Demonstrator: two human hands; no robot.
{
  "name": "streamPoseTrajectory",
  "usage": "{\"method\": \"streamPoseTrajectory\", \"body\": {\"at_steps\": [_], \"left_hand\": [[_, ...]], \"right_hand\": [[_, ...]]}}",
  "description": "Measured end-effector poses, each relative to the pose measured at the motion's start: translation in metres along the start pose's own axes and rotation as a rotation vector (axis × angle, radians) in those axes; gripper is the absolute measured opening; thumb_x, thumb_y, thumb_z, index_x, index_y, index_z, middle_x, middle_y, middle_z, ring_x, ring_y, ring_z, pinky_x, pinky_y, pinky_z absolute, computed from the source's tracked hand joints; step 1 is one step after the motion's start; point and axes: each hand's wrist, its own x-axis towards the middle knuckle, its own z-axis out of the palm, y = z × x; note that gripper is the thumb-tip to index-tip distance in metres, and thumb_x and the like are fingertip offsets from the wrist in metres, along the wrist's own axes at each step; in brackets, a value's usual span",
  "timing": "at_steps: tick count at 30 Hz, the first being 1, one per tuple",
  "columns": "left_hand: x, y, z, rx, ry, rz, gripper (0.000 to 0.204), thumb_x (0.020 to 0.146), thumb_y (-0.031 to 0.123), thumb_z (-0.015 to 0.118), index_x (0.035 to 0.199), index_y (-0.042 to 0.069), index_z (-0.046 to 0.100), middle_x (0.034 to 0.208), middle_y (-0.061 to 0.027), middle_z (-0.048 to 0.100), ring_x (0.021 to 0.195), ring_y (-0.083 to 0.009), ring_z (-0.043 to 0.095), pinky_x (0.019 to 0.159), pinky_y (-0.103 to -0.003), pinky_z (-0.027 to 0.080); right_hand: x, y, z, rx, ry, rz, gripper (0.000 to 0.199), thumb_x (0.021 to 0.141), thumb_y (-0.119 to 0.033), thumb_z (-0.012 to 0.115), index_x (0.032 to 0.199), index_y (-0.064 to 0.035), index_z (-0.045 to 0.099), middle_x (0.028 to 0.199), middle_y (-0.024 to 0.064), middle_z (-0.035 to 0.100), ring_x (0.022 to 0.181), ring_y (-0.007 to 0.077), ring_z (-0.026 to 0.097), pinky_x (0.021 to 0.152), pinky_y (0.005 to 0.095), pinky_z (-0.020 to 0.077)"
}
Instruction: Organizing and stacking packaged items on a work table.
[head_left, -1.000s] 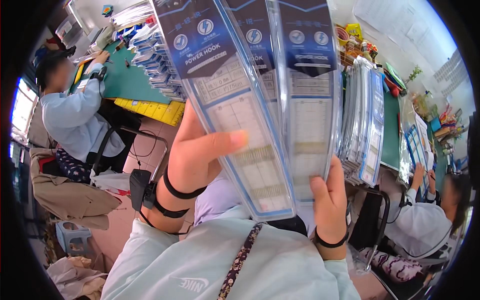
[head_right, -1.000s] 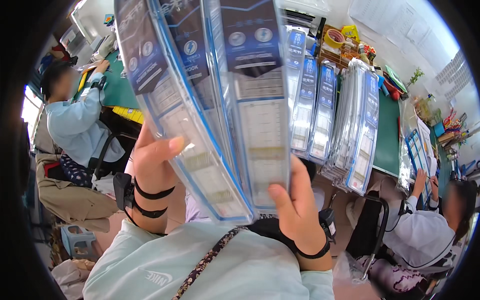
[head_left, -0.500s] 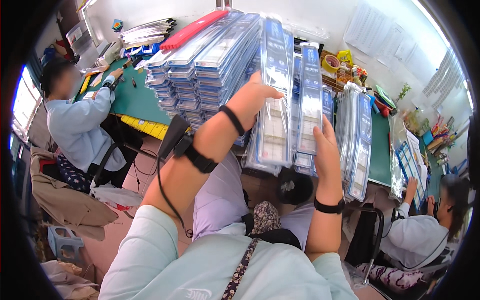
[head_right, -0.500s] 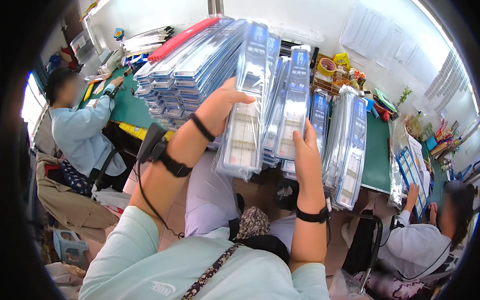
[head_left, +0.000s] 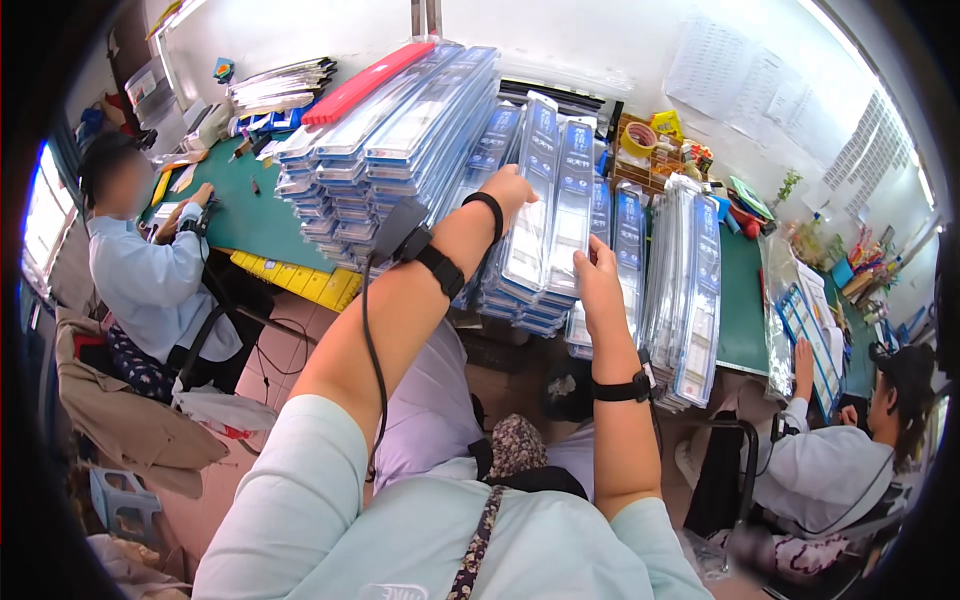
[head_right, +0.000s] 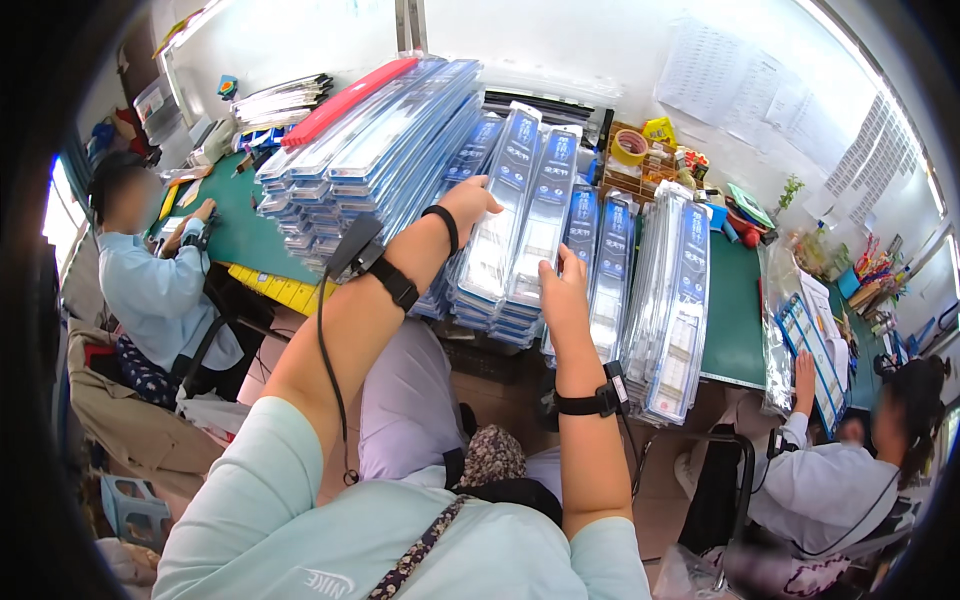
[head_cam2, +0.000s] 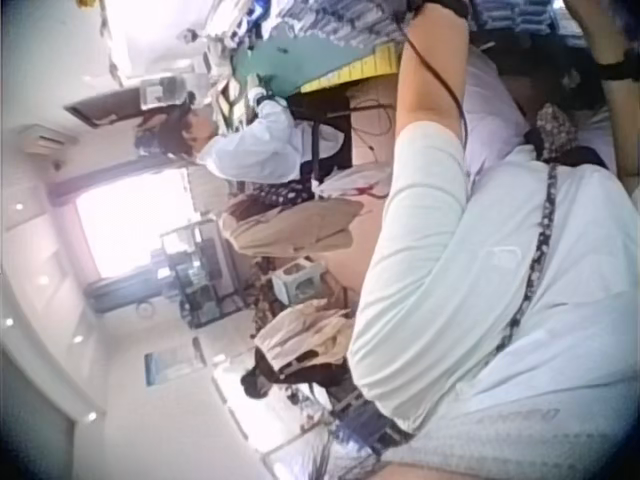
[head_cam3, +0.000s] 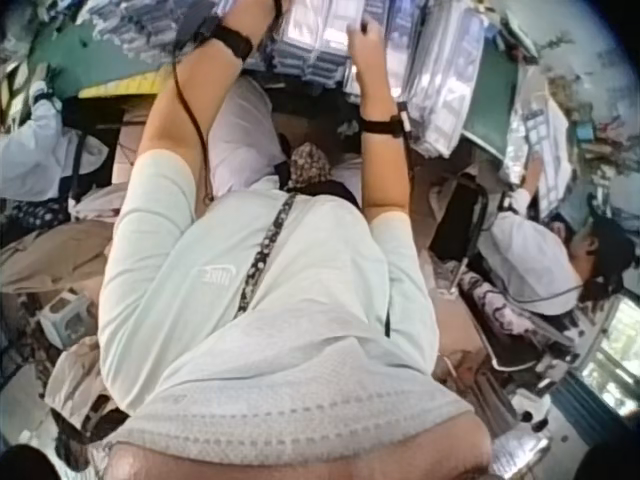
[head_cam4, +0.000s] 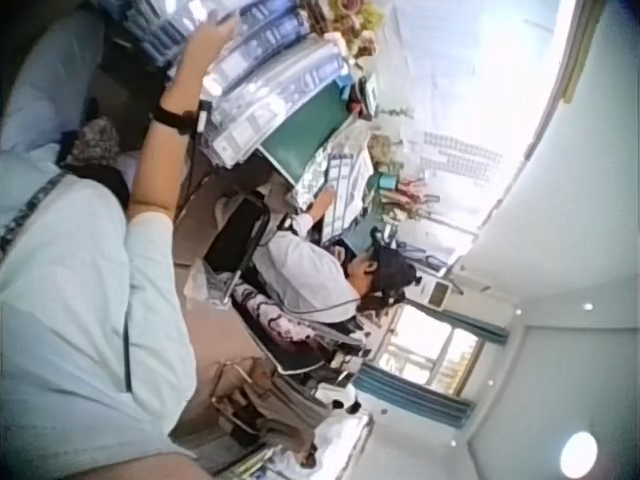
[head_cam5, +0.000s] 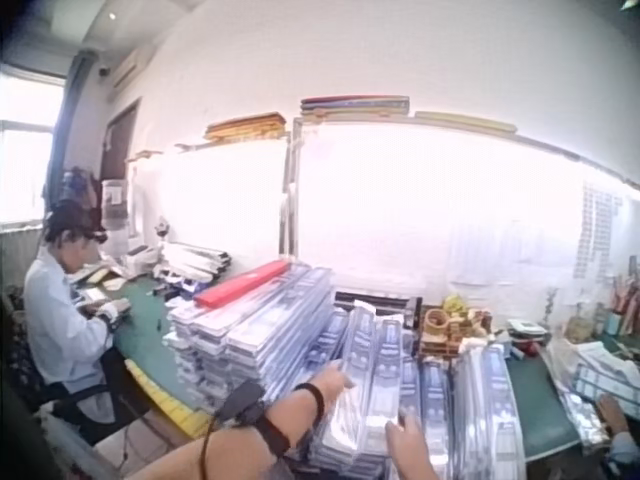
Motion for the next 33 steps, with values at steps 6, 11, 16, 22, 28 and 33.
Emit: {"method": "streamPoseTrajectory", "body": {"at_steps": [6, 11, 16, 22, 28, 33], "left_hand": [[0.025, -0.009, -0.015, 0.504, 0.241, 0.334, 0.057, 0.08, 0.004, 0.047, 0.136, 0.004, 0.036, 0.132, -0.0237, 0.045, 0.12, -0.0345, 0.047, 0.098, -0.038, 0.037], [0.005, -0.01, -0.012, 0.663, 0.233, 0.386, 0.053, 0.081, 0.003, 0.044, 0.134, 0.002, 0.037, 0.131, -0.0232, 0.046, 0.121, -0.0347, 0.045, 0.1, -0.037, 0.036], [-0.074, -0.013, -0.004, 0.686, 0.094, 0.69, 0.047, 0.084, 0.005, 0.053, 0.129, 0.001, 0.042, 0.13, -0.0191, 0.047, 0.124, -0.0306, 0.042, 0.103, -0.034, 0.032], [-0.165, -0.066, -0.032, 0.61, 0.339, 0.818, 0.033, 0.083, 0.008, 0.058, 0.114, 0.004, 0.049, 0.111, -0.0107, 0.052, 0.102, -0.0219, 0.051, 0.086, -0.032, 0.041], [-0.146, -0.147, -0.076, 0.2, 0.577, 0.247, 0.058, 0.086, 0.039, 0.058, 0.123, 0.0, 0.038, 0.121, -0.0164, 0.043, 0.114, -0.0268, 0.042, 0.096, -0.038, 0.034], [-0.124, -0.168, -0.086, -0.371, 0.239, -0.113, 0.115, 0.074, 0.08, 0.037, 0.141, -0.007, 0.005, 0.146, -0.0268, 0.015, 0.137, -0.0386, 0.01, 0.107, -0.056, 0.014]], "right_hand": [[0.004, 0.003, 0.006, 0.095, -0.035, -0.069, 0.05, 0.089, -0.02, 0.051, 0.131, 0.0043, 0.039, 0.129, 0.0144, 0.042, 0.118, 0.0227, 0.04, 0.101, 0.0318, 0.0306], [-0.001, -0.003, 0.004, 0.013, -0.054, -0.057, 0.053, 0.089, -0.026, 0.05, 0.13, 0.0057, 0.039, 0.136, 0.0189, 0.037, 0.127, 0.0301, 0.034, 0.105, 0.0362, 0.0266], [-0.026, -0.01, -0.011, -0.053, 0.107, -0.239, 0.047, 0.09, -0.026, 0.052, 0.125, 0.0038, 0.044, 0.13, 0.0173, 0.041, 0.124, 0.0285, 0.038, 0.102, 0.0369, 0.0299], [-0.105, -0.036, -0.02, 0.11, 0.158, -0.608, 0.01, 0.087, -0.003, 0.051, 0.097, 0.0008, 0.051, 0.097, 0.0115, 0.053, 0.089, 0.0217, 0.051, 0.08, 0.0311, 0.041], [-0.135, -0.014, 0.028, 0.36, -0.595, -0.059, 0.018, 0.086, -0.011, 0.061, 0.098, 0.0003, 0.056, 0.09, 0.0075, 0.056, 0.08, 0.0115, 0.055, 0.069, 0.0233, 0.0443], [-0.119, 0.037, 0.071, 0.214, -0.748, 0.222, 0.053, 0.088, -0.035, 0.058, 0.124, 0.0022, 0.045, 0.117, 0.0111, 0.054, 0.091, 0.0148, 0.056, 0.078, 0.0282, 0.046]]}}
